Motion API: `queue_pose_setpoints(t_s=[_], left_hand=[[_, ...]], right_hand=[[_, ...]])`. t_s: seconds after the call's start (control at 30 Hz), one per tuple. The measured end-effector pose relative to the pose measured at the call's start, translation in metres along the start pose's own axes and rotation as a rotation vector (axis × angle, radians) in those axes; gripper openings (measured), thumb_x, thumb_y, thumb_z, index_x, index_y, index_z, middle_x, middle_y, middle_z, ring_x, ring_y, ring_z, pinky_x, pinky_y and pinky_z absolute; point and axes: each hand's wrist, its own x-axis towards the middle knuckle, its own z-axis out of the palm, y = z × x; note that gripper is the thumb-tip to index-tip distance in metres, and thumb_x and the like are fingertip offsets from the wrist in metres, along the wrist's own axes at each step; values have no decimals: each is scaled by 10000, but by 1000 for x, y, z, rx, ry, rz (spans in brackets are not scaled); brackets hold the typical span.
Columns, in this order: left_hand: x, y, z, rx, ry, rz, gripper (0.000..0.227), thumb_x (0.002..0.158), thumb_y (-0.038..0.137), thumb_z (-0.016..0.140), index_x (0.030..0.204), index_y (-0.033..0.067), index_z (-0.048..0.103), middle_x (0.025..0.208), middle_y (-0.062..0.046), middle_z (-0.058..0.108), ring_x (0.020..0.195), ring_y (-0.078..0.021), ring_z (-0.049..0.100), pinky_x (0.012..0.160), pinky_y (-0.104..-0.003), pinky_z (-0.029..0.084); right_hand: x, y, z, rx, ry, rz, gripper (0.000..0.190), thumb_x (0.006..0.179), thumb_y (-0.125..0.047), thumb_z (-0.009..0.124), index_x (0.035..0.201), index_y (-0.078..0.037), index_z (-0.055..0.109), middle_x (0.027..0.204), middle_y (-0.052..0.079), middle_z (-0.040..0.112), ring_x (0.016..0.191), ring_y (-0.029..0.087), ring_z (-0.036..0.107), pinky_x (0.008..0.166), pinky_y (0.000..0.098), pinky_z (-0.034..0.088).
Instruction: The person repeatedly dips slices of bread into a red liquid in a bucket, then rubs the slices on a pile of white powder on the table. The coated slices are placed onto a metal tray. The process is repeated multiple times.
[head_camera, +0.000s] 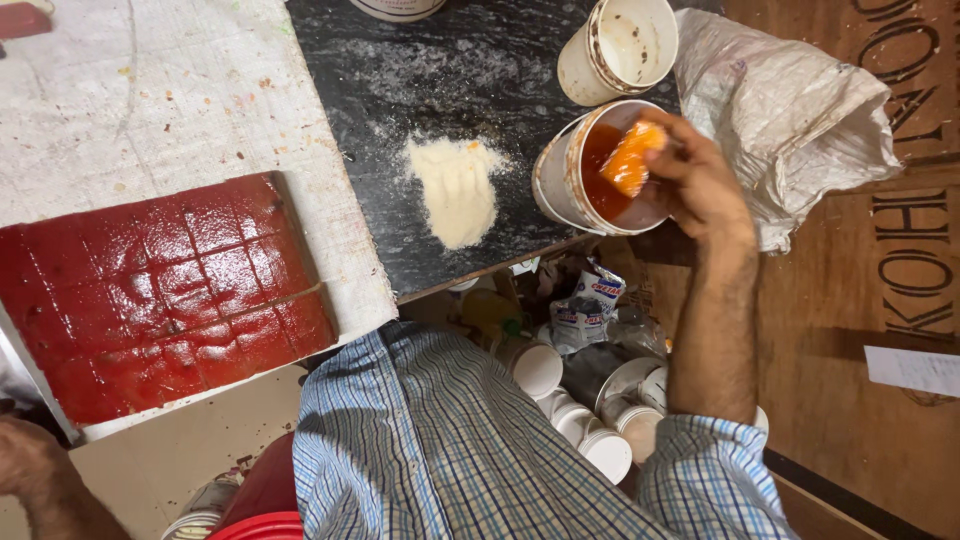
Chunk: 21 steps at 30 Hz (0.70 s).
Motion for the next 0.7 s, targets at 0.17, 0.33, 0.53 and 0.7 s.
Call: queue_pose_setpoints(t_s=[0.17, 0.33, 0.53, 0.7], left_hand=[[1, -1, 7, -7, -7, 0, 416, 1195, 270, 469, 950, -42, 594, 874, -78, 673, 753, -161, 615, 672, -308, 494], [2, 3, 5, -16, 9, -4, 418, 1196, 269, 470, 941, -40, 590, 867, -76, 674, 743, -158, 615, 659, -304, 493], [4, 27, 8, -73, 23, 42, 422, 1198, 268, 471, 930, -37, 585, 859, -74, 675, 731, -155, 615, 643, -298, 491], [21, 42, 9, -352, -19, 51, 434, 1223, 284, 453, 955, -41, 558, 888, -98, 646, 726, -146, 563, 639, -281, 481]], right_hand=[[-1, 23, -17, 582, -345, -292, 478, 1030, -51, 619, 1498, -103, 536, 1441, 129, 583, 1363, 307, 617, 1177, 523, 542], [16, 48, -4, 735, -338, -300, 512, 1029, -136, 692, 1506, -139, 505, 1422, 98, 595, 1313, 311, 619, 1070, 525, 551], [36, 70, 12, 733, -199, -324, 504, 970, -145, 733, 1431, -172, 532, 1389, 59, 608, 1289, 295, 628, 1043, 526, 564], [43, 91, 2, 633, -114, -374, 465, 1027, -69, 734, 1454, -102, 553, 1383, 81, 626, 1282, 278, 642, 1061, 504, 571]])
